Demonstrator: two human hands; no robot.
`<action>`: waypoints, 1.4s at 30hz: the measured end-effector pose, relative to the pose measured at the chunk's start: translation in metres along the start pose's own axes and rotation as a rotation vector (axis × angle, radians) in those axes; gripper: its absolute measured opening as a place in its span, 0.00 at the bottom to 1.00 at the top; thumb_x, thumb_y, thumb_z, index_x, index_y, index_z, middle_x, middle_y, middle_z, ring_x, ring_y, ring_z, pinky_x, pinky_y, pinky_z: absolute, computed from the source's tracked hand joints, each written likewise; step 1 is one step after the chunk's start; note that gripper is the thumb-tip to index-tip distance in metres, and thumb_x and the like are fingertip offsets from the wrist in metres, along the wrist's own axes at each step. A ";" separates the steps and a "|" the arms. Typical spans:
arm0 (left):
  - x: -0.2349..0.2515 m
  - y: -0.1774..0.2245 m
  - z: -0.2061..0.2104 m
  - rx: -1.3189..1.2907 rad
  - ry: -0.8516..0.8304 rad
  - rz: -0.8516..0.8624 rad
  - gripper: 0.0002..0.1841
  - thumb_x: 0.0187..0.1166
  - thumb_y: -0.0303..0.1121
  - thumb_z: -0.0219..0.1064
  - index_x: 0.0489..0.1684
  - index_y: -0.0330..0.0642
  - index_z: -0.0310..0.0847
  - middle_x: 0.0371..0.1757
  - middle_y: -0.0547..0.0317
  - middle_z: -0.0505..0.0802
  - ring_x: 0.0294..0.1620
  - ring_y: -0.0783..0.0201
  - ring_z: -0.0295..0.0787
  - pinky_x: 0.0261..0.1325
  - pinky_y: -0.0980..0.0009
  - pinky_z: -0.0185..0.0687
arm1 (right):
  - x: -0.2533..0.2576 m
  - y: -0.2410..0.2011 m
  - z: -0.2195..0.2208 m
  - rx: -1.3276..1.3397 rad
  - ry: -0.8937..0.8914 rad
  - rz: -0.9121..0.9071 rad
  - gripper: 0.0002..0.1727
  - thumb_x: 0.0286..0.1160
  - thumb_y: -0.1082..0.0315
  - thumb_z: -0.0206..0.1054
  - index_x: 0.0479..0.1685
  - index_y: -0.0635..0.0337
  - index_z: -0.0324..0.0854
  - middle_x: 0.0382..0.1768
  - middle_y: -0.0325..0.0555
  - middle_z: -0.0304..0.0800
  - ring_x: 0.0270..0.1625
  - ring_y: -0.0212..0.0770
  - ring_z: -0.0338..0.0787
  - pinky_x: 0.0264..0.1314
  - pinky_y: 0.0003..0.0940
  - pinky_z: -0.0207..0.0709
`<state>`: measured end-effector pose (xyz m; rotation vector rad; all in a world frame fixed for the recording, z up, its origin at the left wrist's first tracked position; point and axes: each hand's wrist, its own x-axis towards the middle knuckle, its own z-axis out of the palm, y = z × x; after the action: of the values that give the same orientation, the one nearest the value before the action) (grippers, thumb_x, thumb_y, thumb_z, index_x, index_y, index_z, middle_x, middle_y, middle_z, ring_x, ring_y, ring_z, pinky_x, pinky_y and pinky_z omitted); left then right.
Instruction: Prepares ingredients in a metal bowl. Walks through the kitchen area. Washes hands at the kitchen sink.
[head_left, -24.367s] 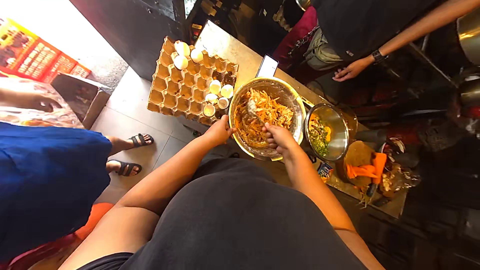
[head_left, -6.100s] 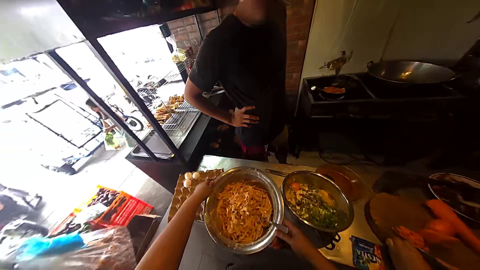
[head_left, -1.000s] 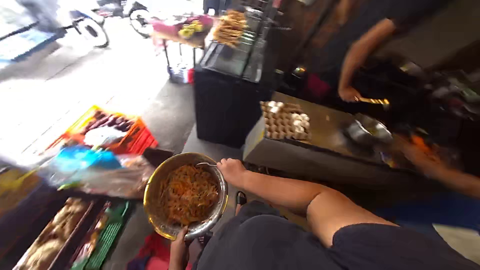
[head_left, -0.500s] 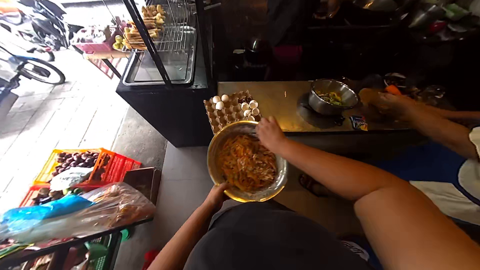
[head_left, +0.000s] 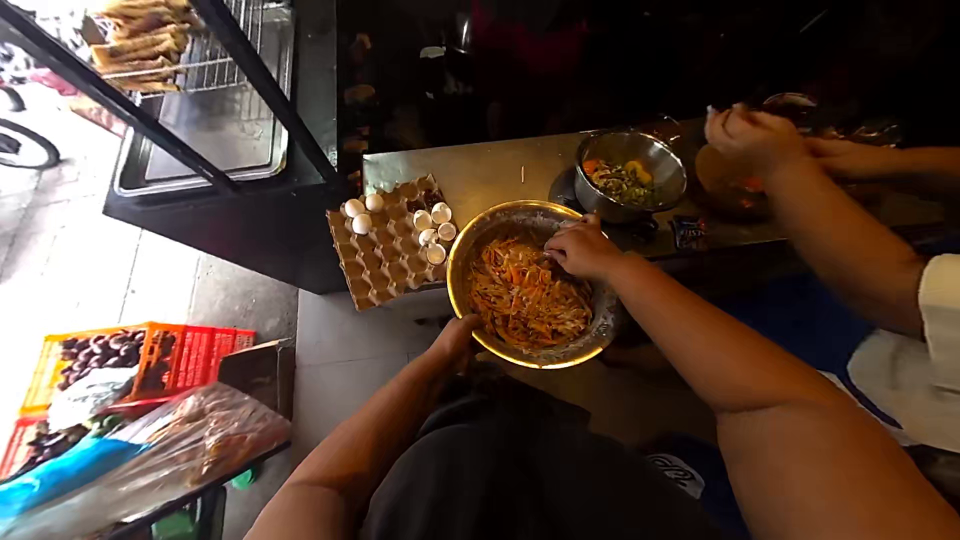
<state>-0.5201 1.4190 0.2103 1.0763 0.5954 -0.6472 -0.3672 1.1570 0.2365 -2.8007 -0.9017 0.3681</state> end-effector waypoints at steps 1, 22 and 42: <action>0.008 0.006 0.002 0.001 -0.007 0.001 0.13 0.85 0.26 0.53 0.63 0.34 0.71 0.46 0.47 0.91 0.43 0.58 0.92 0.46 0.62 0.91 | 0.000 0.008 -0.008 0.001 0.013 -0.002 0.13 0.86 0.65 0.63 0.48 0.54 0.95 0.49 0.49 0.97 0.63 0.56 0.90 0.79 0.72 0.59; 0.130 0.103 -0.008 0.156 -0.094 -0.067 0.20 0.93 0.37 0.51 0.75 0.33 0.63 0.54 0.42 0.90 0.46 0.56 0.94 0.47 0.62 0.92 | 0.089 0.012 -0.057 -0.425 -0.331 0.677 0.08 0.76 0.82 0.61 0.42 0.78 0.84 0.45 0.73 0.89 0.50 0.73 0.91 0.48 0.72 0.79; 0.128 0.114 -0.027 0.346 0.057 0.111 0.40 0.91 0.24 0.54 0.97 0.60 0.30 0.55 0.39 0.87 0.44 0.52 0.96 0.50 0.55 0.95 | 0.106 0.108 -0.026 -0.085 -0.045 -0.298 0.12 0.82 0.61 0.67 0.32 0.54 0.92 0.31 0.46 0.94 0.37 0.51 0.95 0.44 0.59 0.85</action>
<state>-0.3540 1.4578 0.1774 1.4452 0.4776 -0.6381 -0.2167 1.1308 0.2166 -2.6816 -1.3511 0.3556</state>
